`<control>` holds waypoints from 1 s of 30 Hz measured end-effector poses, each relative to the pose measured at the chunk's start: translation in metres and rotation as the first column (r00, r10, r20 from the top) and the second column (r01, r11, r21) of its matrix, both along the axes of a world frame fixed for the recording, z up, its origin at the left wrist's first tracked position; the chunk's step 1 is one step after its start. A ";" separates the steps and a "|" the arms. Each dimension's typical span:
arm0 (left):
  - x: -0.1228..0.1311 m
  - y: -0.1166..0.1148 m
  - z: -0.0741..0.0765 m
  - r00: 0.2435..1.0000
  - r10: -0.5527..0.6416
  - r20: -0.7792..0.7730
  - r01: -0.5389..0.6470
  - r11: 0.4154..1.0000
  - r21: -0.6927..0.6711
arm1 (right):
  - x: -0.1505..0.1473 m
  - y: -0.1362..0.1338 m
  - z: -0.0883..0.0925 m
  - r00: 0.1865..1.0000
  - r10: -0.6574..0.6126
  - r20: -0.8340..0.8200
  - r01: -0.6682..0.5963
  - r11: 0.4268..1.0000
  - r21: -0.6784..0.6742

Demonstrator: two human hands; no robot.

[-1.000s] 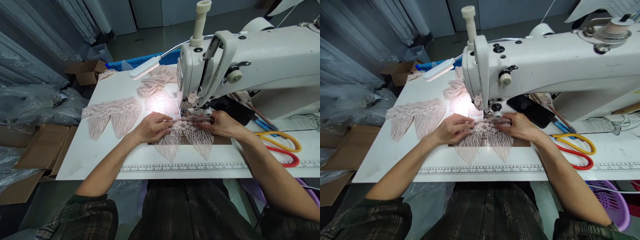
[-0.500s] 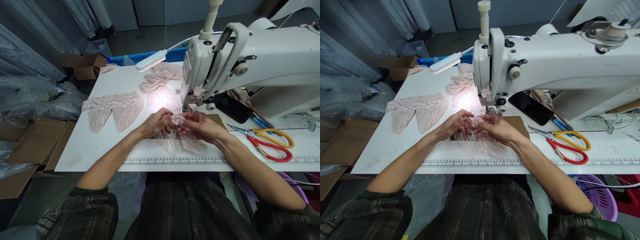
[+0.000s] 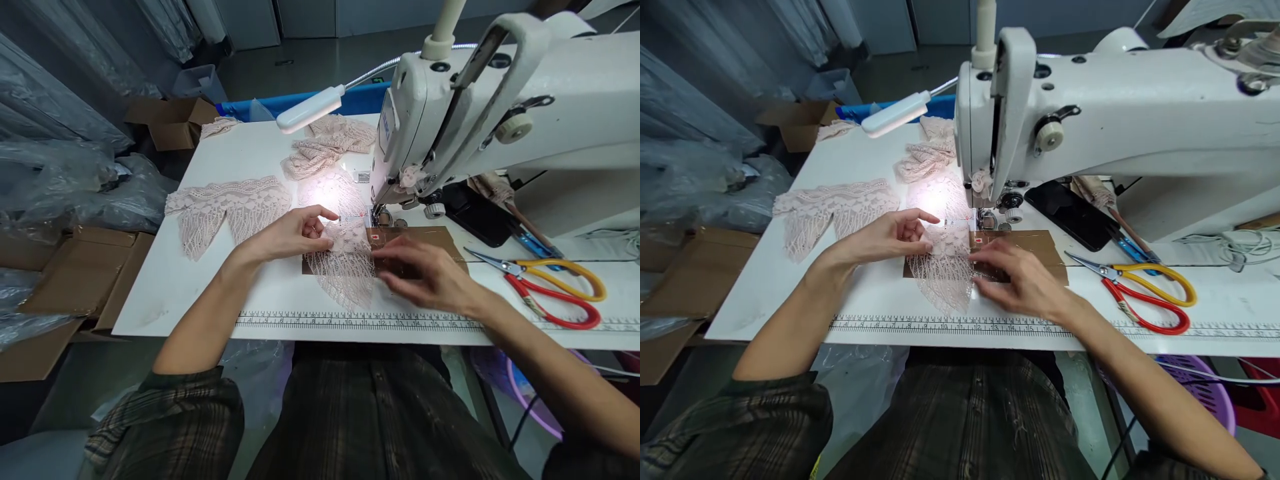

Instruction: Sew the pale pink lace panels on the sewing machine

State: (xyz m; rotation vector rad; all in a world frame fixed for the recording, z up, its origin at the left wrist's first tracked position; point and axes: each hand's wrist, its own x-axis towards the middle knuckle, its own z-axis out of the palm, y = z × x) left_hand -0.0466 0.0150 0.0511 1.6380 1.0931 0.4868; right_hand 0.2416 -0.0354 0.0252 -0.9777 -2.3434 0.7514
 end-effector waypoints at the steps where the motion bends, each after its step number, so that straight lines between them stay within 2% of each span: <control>1: 0.002 0.000 -0.001 1.000 -0.009 -0.015 0.009 1.000 0.016 | -0.005 -0.008 -0.002 0.999 0.045 0.007 -0.046 0.998 0.038; 4: 0.013 -0.003 -0.009 0.997 0.036 -0.075 -0.028 0.994 0.103 | -0.018 -0.025 -0.011 0.992 0.032 0.123 -0.056 0.978 0.199; 6: 0.019 -0.005 -0.014 0.993 0.094 -0.076 -0.081 0.984 0.158 | -0.024 -0.031 -0.015 0.989 -0.015 0.148 -0.020 0.973 0.231; 11: 0.021 -0.004 -0.022 0.985 0.168 0.030 -0.171 0.972 0.162 | -0.027 -0.029 -0.007 0.993 0.009 -0.119 -0.010 1.000 -0.008; 13: 0.019 -0.001 -0.025 0.981 0.188 0.042 -0.192 0.970 0.152 | -0.025 -0.023 -0.004 0.997 0.035 -0.067 -0.037 0.999 -0.024; 15: 0.018 0.001 -0.029 0.981 0.192 0.040 -0.196 0.968 0.157 | -0.021 -0.014 -0.003 0.998 0.008 0.065 -0.009 1.000 0.023; 19: 0.016 0.003 -0.035 0.984 0.181 0.004 -0.178 0.965 0.194 | -0.014 0.005 -0.010 0.961 -0.164 0.223 0.117 0.970 0.212; 23: 0.014 0.000 -0.031 0.978 0.206 -0.034 -0.198 0.967 0.158 | -0.009 0.015 -0.018 0.944 -0.166 0.285 0.069 0.944 0.322; 30: 0.013 -0.003 -0.022 0.977 0.195 -0.083 -0.178 0.968 0.174 | 0.002 0.041 -0.017 0.975 -0.061 0.212 0.032 0.990 0.136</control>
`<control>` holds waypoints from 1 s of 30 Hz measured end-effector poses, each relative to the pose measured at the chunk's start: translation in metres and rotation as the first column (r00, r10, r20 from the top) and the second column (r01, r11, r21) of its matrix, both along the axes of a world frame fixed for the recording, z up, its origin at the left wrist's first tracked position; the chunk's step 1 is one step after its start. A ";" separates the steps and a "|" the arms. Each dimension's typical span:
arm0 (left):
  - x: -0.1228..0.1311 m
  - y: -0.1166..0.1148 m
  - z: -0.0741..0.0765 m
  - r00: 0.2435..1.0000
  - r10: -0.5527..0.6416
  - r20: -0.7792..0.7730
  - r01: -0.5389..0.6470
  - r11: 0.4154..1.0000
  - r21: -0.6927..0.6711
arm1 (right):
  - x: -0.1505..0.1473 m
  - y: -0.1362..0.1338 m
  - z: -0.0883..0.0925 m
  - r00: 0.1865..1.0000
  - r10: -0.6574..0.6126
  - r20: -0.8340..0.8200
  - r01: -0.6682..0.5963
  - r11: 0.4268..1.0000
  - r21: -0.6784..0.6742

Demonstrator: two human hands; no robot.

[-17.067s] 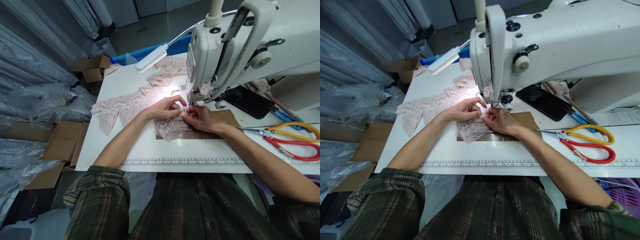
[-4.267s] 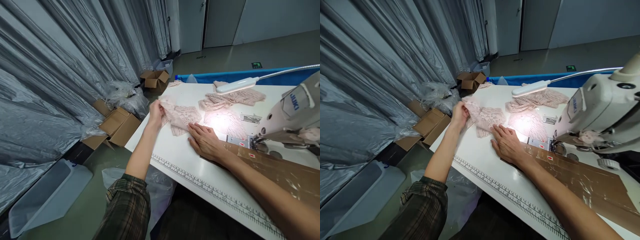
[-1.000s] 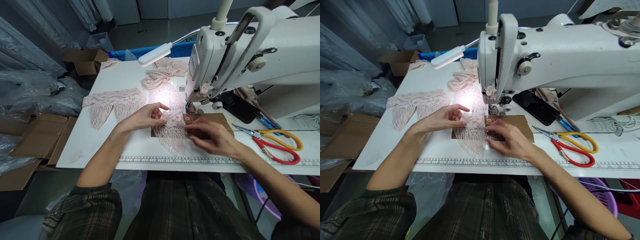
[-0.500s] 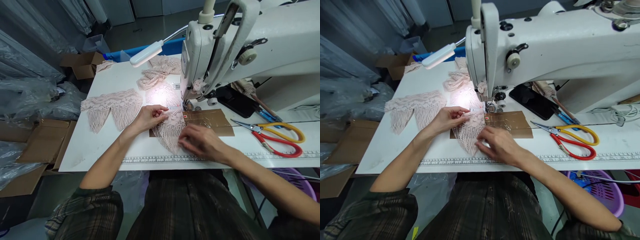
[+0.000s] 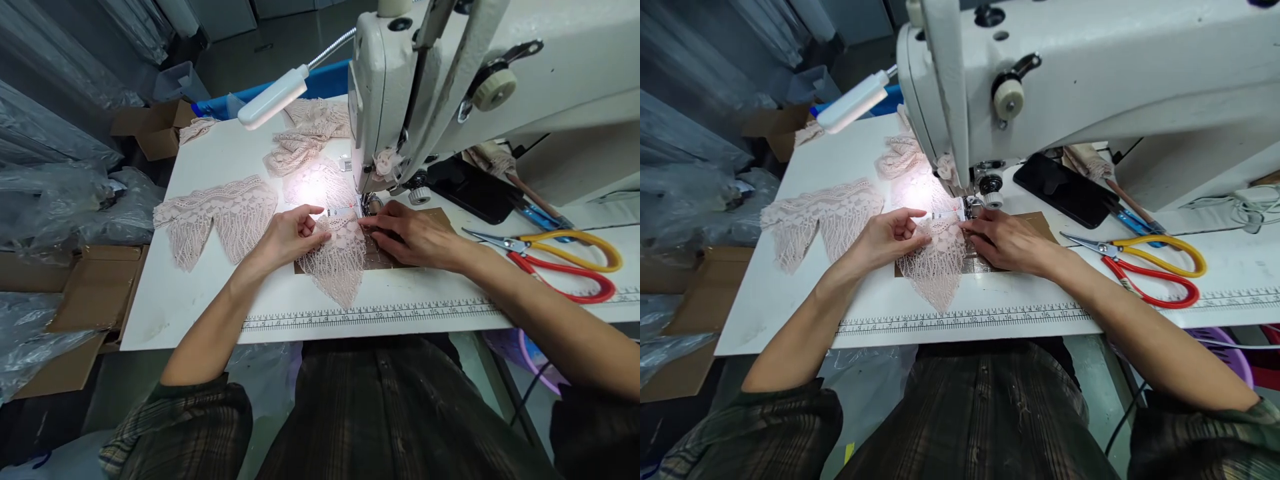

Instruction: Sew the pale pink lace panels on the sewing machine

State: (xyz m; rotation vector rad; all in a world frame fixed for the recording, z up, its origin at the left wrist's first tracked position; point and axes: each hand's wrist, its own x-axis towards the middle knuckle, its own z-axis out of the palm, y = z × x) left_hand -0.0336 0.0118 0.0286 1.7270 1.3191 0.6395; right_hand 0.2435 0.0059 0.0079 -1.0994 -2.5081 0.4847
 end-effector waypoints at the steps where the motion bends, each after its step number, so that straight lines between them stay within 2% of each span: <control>1: 0.000 0.000 0.000 1.000 0.009 0.008 -0.009 1.000 -0.016 | 0.000 0.003 -0.001 1.000 -0.002 0.004 0.002 1.000 0.009; 6: 0.000 0.003 0.002 0.999 0.027 0.042 -0.021 0.990 -0.139 | -0.001 0.004 -0.010 0.997 -0.057 -0.043 0.061 0.992 0.110; 9: 0.002 0.003 0.005 0.999 0.022 0.034 -0.016 0.987 -0.163 | 0.000 0.000 -0.014 0.994 -0.027 -0.110 0.043 0.988 0.148; 12: 0.003 0.004 0.006 1.000 0.022 0.021 -0.018 0.986 -0.163 | 0.001 -0.002 -0.015 0.991 0.020 -0.131 0.003 0.986 0.170; 16: 0.002 0.004 0.004 1.000 0.007 0.024 -0.003 0.989 -0.150 | 0.002 -0.003 -0.015 0.990 0.004 -0.138 0.022 0.983 0.183; 19: 0.000 0.005 0.000 0.999 -0.003 0.036 0.008 0.988 -0.151 | 0.003 -0.004 -0.014 0.988 0.005 -0.154 0.021 0.987 0.162; 22: -0.002 0.006 -0.004 0.998 -0.001 0.063 0.011 0.987 -0.158 | 0.006 -0.005 -0.011 0.982 0.055 -0.178 -0.032 0.991 0.130; 26: -0.002 0.007 -0.005 0.996 0.008 0.090 0.006 0.988 -0.155 | 0.009 -0.007 -0.008 0.984 0.138 -0.117 -0.120 0.982 0.144; 30: 0.001 0.003 -0.004 0.998 0.016 0.058 -0.010 0.995 -0.099 | 0.010 -0.008 -0.008 0.985 0.160 -0.065 -0.146 0.973 0.178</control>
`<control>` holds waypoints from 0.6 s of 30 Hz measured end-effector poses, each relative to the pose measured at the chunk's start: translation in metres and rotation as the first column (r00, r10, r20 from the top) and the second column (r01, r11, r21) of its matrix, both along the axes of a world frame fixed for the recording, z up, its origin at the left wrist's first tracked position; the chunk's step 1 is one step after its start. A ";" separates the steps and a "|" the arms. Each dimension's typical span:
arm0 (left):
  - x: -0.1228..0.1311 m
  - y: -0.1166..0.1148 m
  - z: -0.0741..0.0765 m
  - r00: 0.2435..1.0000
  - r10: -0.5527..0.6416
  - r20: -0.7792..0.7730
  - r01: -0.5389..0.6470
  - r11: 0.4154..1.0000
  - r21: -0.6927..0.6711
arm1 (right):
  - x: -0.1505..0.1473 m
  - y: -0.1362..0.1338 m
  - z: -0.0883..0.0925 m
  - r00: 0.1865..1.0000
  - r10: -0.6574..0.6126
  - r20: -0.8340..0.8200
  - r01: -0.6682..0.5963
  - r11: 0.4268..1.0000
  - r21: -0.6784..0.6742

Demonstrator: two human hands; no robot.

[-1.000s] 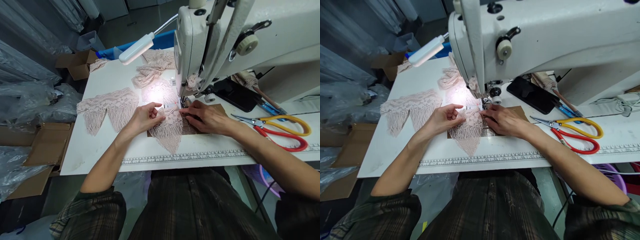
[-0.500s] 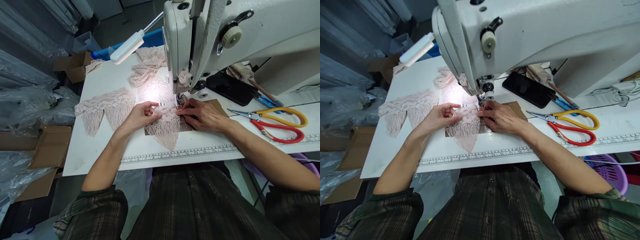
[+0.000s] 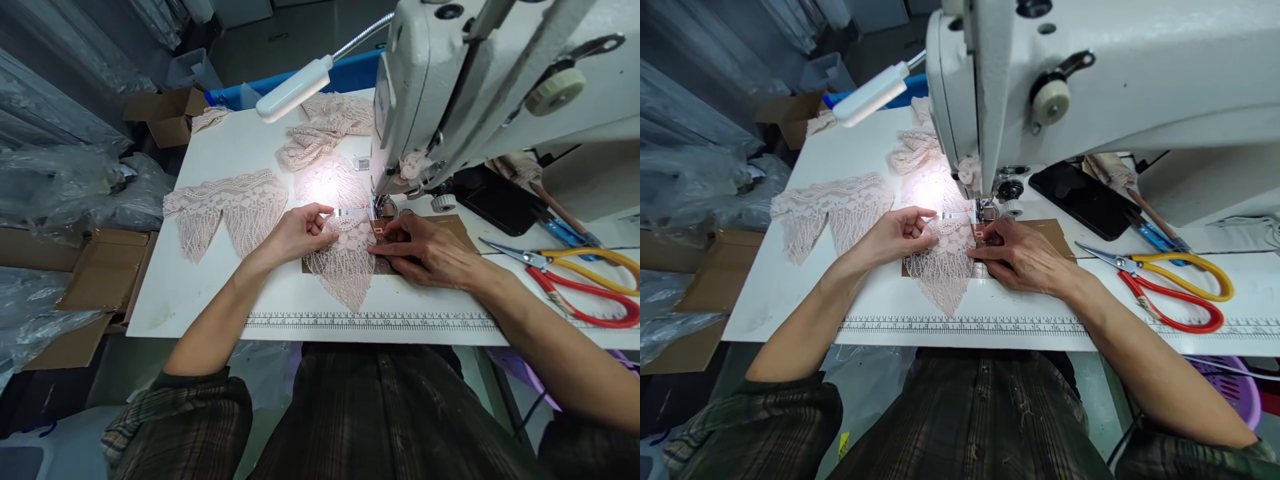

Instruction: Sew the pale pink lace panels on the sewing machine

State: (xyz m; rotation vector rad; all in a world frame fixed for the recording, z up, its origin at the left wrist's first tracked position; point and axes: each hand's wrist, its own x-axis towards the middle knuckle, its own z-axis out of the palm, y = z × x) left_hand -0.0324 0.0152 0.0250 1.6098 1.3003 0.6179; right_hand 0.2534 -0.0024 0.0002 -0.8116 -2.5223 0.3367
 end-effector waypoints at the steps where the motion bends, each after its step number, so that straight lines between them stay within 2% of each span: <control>1: 0.001 -0.001 0.000 0.999 0.010 -0.031 -0.009 0.999 0.037 | 0.000 0.000 0.000 1.000 0.004 0.001 -0.004 1.000 0.004; 6: 0.008 -0.007 -0.003 0.975 0.089 -0.202 -0.029 0.960 0.280 | 0.000 0.000 0.001 1.000 0.011 -0.007 -0.011 1.000 -0.016; 11: 0.008 -0.009 -0.004 0.957 0.102 -0.271 0.011 0.923 0.385 | 0.001 0.001 0.003 1.000 0.025 0.000 -0.025 0.999 -0.026; 13: 0.008 -0.009 -0.005 0.933 0.126 -0.338 0.051 0.882 0.469 | 0.002 0.000 0.003 1.000 0.021 0.008 -0.021 0.999 -0.034; 14: 0.009 -0.009 -0.005 0.907 0.166 -0.387 0.079 0.836 0.542 | 0.002 0.000 0.002 1.000 0.016 0.011 -0.016 0.999 -0.038; 16: 0.014 -0.010 -0.007 0.853 0.230 -0.469 0.197 0.691 0.695 | 0.002 -0.001 0.002 1.000 0.006 0.016 -0.006 0.999 -0.041; 18: 0.023 -0.013 -0.008 0.830 0.169 -0.532 0.382 0.523 0.762 | 0.001 -0.002 0.002 1.000 0.003 0.024 -0.002 0.999 -0.036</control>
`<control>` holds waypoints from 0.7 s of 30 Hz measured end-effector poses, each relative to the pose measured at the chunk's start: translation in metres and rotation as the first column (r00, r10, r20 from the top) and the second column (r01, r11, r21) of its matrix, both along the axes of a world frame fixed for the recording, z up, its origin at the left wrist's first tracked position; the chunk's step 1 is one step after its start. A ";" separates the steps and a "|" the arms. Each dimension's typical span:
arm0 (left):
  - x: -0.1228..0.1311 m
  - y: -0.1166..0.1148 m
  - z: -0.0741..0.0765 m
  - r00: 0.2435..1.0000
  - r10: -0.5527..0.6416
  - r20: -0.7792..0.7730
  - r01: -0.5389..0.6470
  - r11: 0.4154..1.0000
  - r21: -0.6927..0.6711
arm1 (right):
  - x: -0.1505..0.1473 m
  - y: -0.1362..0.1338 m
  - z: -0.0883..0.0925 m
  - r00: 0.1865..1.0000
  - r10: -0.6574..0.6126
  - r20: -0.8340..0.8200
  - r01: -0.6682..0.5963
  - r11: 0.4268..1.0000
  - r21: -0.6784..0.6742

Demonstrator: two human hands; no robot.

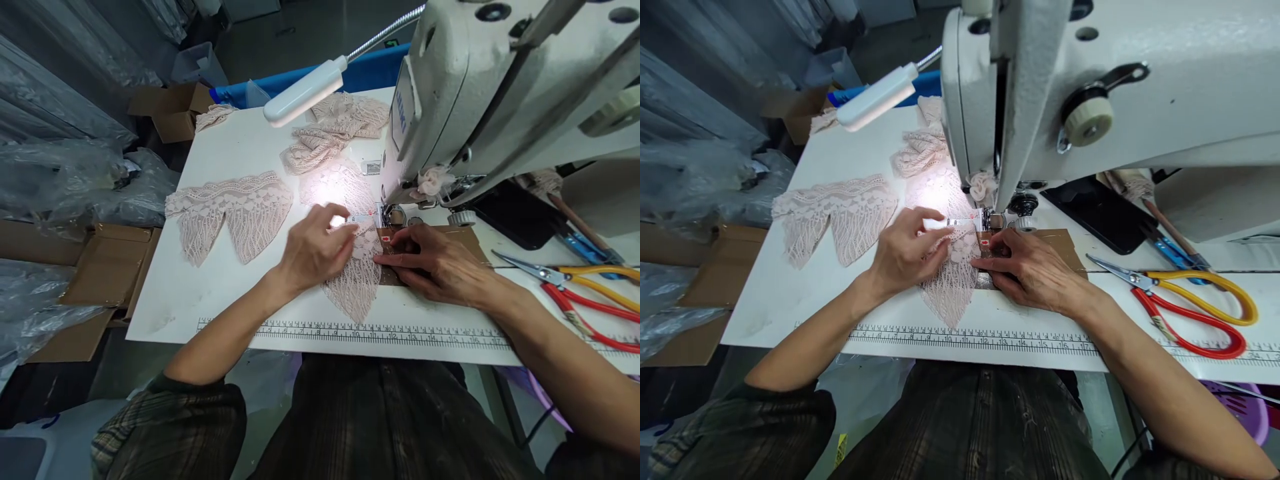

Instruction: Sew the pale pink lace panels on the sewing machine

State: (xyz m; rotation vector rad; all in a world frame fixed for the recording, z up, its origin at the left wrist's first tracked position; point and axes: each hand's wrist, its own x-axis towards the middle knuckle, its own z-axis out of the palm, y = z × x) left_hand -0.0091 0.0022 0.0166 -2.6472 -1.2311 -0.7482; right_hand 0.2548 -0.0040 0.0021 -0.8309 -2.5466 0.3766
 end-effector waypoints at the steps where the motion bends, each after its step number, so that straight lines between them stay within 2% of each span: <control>1: 0.006 -0.002 -0.001 0.993 -0.108 -0.049 0.110 0.994 0.028 | 0.000 0.000 0.000 1.000 0.001 0.007 -0.001 1.000 0.001; 2: 0.012 -0.005 -0.002 0.975 -0.202 -0.094 0.205 0.978 0.026 | -0.001 -0.001 0.001 1.000 0.005 0.014 -0.005 1.000 0.002; 4: 0.021 -0.011 -0.004 0.950 -0.265 -0.165 0.268 0.963 -0.003 | -0.001 -0.001 0.002 1.000 0.009 0.023 -0.009 1.000 0.000; 11: 0.022 -0.020 -0.009 0.958 -0.153 -0.242 0.149 0.988 -0.035 | -0.002 0.000 0.001 1.000 -0.007 0.024 0.007 1.000 -0.011; 17: 0.016 -0.014 -0.009 0.957 -0.173 -0.234 0.156 0.984 -0.089 | -0.002 -0.001 0.002 0.999 -0.017 0.040 0.017 1.000 -0.019; 21: 0.011 -0.004 -0.004 0.934 -0.210 -0.289 0.175 0.974 -0.142 | -0.004 -0.001 0.002 1.000 -0.007 0.026 0.006 0.999 0.033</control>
